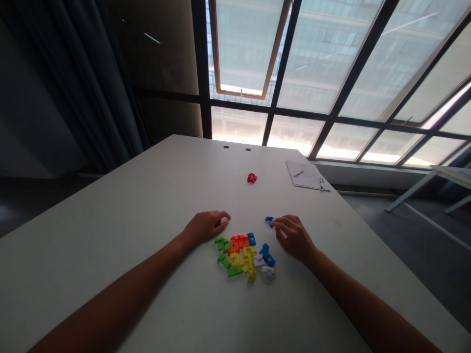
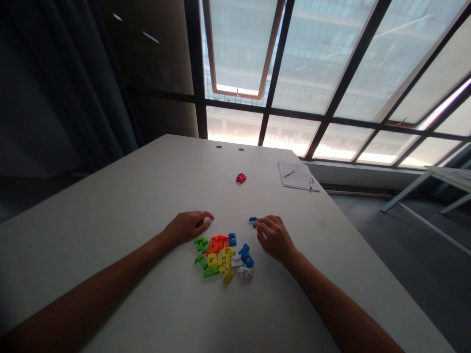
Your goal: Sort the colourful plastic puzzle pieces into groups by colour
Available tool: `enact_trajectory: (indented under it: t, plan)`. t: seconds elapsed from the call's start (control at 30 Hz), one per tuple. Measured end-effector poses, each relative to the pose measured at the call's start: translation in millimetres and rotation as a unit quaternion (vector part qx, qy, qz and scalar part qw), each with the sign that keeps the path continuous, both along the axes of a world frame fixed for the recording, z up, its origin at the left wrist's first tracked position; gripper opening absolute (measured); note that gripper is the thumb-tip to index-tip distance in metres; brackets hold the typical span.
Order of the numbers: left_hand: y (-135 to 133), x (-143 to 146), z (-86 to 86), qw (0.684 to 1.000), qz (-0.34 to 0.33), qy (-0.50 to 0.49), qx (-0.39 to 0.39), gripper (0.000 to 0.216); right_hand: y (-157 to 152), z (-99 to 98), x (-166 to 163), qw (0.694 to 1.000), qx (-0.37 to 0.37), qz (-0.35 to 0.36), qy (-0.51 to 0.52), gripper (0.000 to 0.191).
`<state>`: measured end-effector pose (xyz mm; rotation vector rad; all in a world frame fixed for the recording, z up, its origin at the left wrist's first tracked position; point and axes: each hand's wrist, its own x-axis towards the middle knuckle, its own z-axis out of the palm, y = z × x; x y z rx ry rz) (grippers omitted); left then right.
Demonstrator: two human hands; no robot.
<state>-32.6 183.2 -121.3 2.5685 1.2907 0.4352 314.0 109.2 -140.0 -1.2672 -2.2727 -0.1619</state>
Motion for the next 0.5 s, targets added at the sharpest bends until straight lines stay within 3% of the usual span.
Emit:
enact_trajectory:
  t: [0.3, 0.5]
  plan:
    - [1.0, -0.5, -1.9, 1.0, -0.003, 0.001, -0.002, 0.03, 6.7, -4.4, -0.7, 0.997, -0.044, -0.058, -0.042, 0.03]
    - [2.6, 2.2, -2.0, 1.0, 0.0, -0.002, 0.001, 0.027, 25.9, -0.1, 9.8, 0.988, -0.067, -0.123, -0.058, 0.048]
